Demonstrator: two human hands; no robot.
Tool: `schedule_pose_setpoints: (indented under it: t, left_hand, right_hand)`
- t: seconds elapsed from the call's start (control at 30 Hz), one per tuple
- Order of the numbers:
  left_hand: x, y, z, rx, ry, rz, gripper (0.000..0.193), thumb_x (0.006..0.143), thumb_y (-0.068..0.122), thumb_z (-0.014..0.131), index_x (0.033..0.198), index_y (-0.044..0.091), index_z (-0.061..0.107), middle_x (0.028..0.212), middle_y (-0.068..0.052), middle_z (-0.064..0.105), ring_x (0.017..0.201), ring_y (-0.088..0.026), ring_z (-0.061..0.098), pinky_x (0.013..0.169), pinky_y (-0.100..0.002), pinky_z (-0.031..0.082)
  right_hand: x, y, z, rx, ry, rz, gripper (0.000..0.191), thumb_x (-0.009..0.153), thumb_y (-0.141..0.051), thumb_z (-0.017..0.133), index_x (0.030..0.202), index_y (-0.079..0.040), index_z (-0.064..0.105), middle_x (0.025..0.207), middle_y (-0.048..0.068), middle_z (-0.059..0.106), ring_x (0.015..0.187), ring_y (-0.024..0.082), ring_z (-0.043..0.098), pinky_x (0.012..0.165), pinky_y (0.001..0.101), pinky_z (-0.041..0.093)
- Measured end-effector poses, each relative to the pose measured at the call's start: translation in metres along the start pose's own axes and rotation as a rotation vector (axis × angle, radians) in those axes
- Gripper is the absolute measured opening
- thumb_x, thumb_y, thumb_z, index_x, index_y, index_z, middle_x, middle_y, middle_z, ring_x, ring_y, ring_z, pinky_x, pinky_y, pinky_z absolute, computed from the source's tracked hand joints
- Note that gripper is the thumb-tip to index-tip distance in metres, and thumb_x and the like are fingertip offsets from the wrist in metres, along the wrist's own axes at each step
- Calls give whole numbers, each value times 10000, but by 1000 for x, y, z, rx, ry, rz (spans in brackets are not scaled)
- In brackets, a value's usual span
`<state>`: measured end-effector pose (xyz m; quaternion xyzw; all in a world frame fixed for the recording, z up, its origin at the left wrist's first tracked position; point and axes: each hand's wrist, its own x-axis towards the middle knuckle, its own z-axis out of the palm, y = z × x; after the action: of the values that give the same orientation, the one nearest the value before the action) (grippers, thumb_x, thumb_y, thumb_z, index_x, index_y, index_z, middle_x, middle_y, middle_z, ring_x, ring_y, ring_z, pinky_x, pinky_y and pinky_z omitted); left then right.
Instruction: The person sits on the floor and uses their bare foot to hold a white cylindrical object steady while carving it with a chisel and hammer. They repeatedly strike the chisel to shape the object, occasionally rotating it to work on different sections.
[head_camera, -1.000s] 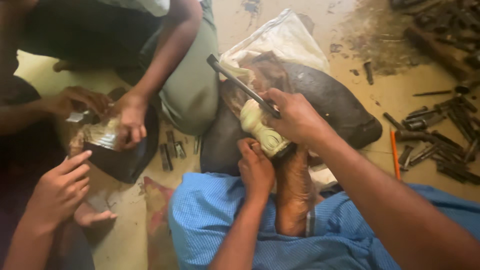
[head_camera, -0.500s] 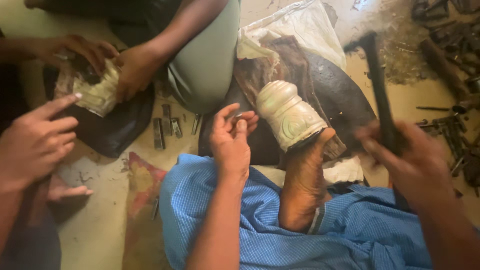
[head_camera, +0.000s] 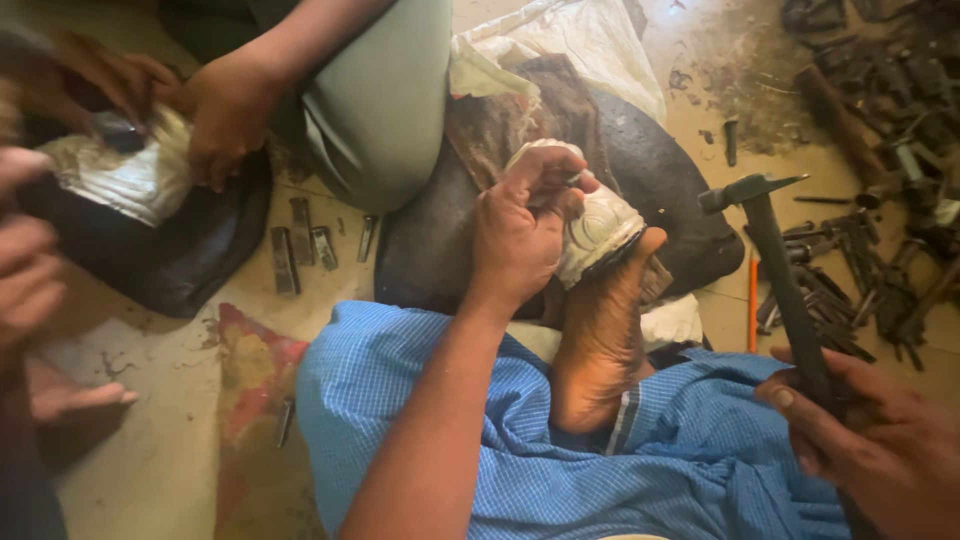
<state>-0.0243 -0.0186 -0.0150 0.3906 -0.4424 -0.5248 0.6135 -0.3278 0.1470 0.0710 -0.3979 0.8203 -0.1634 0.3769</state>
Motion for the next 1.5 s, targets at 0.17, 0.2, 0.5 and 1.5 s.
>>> schedule_pose_setpoints:
  t: [0.17, 0.2, 0.5, 1.5]
  left_hand:
    - [-8, -4, -1, -8, 84, 26, 301, 933, -32, 739, 1204, 66, 656, 1017, -44, 779, 941, -94, 742, 842, -258, 606]
    - [-11, -3, -1, 5, 94, 7, 292, 929, -24, 747, 1193, 67, 665, 1014, -44, 780, 933, -92, 741, 829, -256, 609]
    - [-29, -8, 8, 55, 166, 101, 302, 932, -45, 749, 1205, 64, 684, 1021, -63, 785, 953, -116, 751, 841, -266, 620]
    - [-28, -11, 20, 200, 272, 198, 434, 960, 5, 729, 1334, 106, 534, 1057, -84, 784, 994, -152, 777, 829, -270, 624]
  right_hand:
    - [-4, 2, -11, 41, -11, -217, 458, 986, -12, 649, 1424, 96, 572, 985, 175, 732, 501, 143, 572, 351, 284, 398]
    - [-5, 3, -12, 78, -29, -251, 462, 989, -8, 644, 1430, 106, 564, 985, 174, 735, 504, 135, 581, 352, 274, 412]
    - [-14, -10, -14, -56, -35, -234, 419, 975, -24, 681, 1376, 92, 645, 733, 157, 623, 475, 146, 524, 326, 285, 367]
    - [-32, -160, -11, -1089, 3, -815, 613, 948, -122, 678, 1538, -129, 514, 783, 103, 728, 587, 165, 681, 499, 321, 563]
